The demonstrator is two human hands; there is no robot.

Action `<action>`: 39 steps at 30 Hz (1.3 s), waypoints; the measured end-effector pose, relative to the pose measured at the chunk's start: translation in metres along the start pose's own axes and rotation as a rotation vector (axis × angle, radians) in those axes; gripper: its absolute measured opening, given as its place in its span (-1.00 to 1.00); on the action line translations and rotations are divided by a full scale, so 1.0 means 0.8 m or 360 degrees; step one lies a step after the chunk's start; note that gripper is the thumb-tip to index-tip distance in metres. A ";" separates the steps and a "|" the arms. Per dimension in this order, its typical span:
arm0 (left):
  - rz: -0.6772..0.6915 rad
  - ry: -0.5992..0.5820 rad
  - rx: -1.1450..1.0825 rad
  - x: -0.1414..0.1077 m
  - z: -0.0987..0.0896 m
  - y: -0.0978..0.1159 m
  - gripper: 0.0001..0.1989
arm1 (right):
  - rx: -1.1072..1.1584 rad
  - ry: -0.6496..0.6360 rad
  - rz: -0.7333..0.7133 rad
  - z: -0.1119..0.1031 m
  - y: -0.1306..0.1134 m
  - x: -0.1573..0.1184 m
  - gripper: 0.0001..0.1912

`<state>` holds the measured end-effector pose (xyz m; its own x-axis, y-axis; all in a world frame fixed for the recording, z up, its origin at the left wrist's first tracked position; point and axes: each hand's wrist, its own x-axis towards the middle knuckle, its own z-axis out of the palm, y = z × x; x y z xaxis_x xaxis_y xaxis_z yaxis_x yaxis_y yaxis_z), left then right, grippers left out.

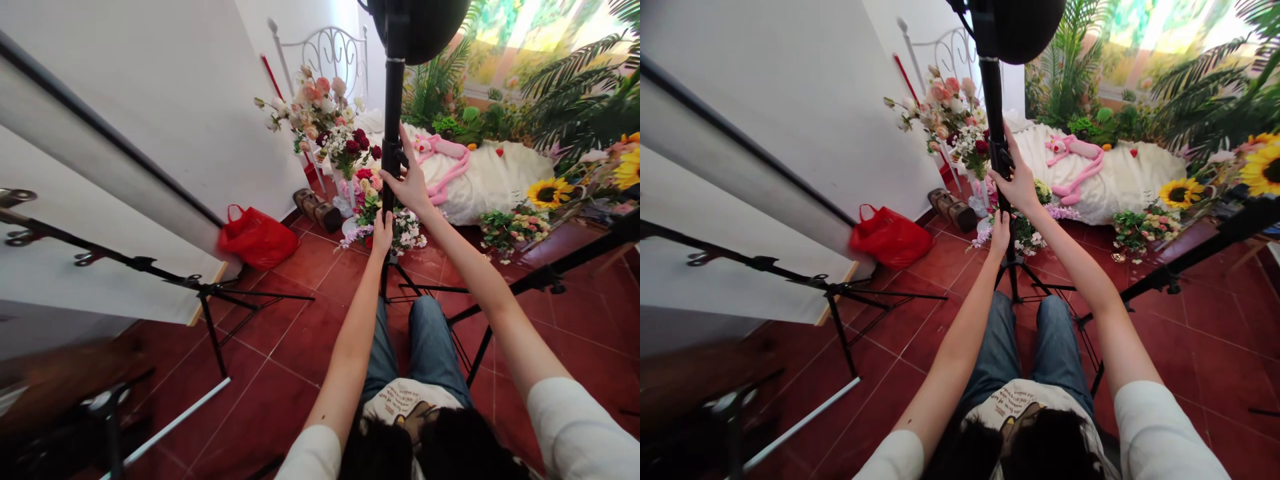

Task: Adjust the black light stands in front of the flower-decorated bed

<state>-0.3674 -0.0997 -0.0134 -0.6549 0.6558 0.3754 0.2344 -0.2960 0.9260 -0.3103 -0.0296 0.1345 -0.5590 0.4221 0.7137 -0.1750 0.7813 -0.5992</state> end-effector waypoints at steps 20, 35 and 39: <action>0.0011 -0.0029 0.0117 -0.001 0.006 -0.026 -0.63 | -0.0044 -0.0023 0.0217 0.030 0.029 -0.086 -0.15; 0.0133 0.0139 0.0208 -0.007 0.011 -0.033 -0.55 | 0.0059 -0.0159 0.0631 -0.003 0.113 -0.124 -0.72; 0.0177 0.0143 0.0184 -0.007 0.012 -0.036 -0.53 | 0.0075 -0.0087 0.0654 0.014 0.122 -0.128 -0.70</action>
<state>-0.3636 -0.0885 -0.0415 -0.6808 0.5573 0.4754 0.3864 -0.2781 0.8794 -0.2792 -0.0013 -0.0009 -0.6319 0.6684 0.3924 0.0352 0.5305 -0.8470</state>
